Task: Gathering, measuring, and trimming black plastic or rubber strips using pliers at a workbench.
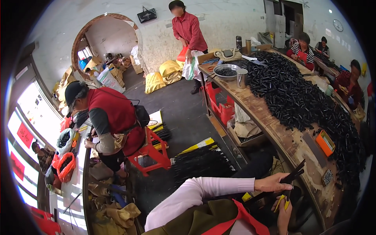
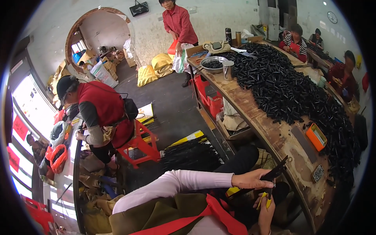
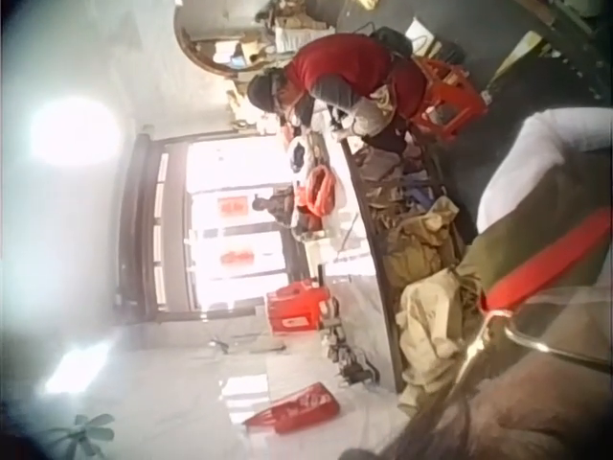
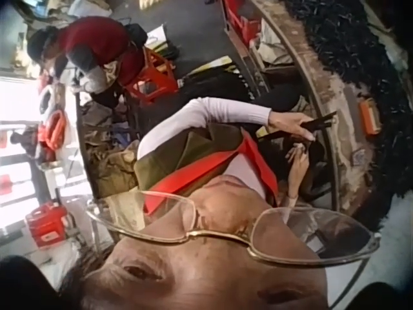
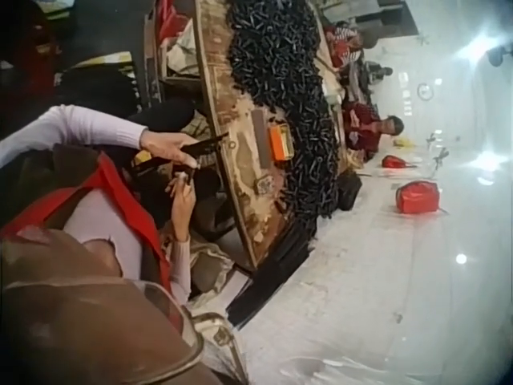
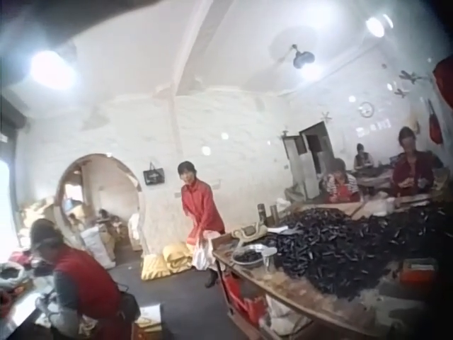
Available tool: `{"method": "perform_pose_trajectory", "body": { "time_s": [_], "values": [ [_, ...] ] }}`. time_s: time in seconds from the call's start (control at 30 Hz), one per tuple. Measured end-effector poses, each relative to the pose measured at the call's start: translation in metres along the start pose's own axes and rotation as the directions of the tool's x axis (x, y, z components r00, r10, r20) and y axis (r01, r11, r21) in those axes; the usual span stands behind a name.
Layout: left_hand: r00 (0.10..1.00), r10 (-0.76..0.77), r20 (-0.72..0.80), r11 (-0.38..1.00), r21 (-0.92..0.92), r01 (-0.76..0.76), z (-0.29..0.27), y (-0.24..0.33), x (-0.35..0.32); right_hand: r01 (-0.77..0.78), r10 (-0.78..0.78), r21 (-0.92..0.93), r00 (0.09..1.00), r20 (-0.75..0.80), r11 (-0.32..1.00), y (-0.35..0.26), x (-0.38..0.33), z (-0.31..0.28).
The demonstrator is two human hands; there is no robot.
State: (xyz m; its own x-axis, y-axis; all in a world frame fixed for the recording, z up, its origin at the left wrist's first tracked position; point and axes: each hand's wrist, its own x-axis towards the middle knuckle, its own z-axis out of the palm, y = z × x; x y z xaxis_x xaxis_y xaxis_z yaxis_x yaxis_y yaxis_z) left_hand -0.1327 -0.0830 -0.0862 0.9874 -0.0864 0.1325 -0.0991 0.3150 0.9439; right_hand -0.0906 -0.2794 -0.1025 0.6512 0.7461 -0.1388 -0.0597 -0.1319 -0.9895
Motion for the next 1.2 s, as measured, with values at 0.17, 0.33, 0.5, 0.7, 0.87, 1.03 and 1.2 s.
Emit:
{"method": "perform_pose_trajectory", "body": {
  "time_s": [0.17,0.33,0.5,0.7,0.87,1.03,1.2],
  "values": [
    [1.000,0.027,0.000,0.999,-0.034,-0.027,0.006,0.003,-0.002,0.015,-0.016,0.051,1.000,0.019,0.999,0.000,-0.002,-0.001],
    [1.000,0.019,0.013,1.000,0.003,-0.019,0.000,0.002,0.000,0.027,-0.027,0.044,1.000,-0.003,0.999,0.002,-0.001,0.003],
    [0.999,0.030,0.042,0.999,-0.029,-0.028,-0.006,0.007,0.000,0.009,-0.006,0.050,0.998,-0.060,0.999,0.002,0.001,0.013],
    [0.996,0.055,0.067,0.995,-0.091,-0.049,-0.024,0.000,0.006,-0.029,0.033,0.030,0.991,-0.129,0.999,0.000,0.010,0.023],
    [0.998,0.028,0.059,0.997,-0.076,-0.024,-0.036,0.007,0.005,-0.074,0.072,-0.015,0.988,-0.136,0.997,-0.008,0.018,0.030],
    [0.993,0.021,0.119,1.000,0.004,-0.022,-0.041,-0.009,0.005,-0.131,0.102,-0.152,0.977,-0.187,0.980,-0.020,0.008,0.029],
    [0.991,0.049,0.122,0.997,0.048,-0.056,-0.032,-0.003,0.004,-0.189,0.114,-0.382,0.971,-0.208,0.905,-0.040,-0.011,0.024]
  ]
}}
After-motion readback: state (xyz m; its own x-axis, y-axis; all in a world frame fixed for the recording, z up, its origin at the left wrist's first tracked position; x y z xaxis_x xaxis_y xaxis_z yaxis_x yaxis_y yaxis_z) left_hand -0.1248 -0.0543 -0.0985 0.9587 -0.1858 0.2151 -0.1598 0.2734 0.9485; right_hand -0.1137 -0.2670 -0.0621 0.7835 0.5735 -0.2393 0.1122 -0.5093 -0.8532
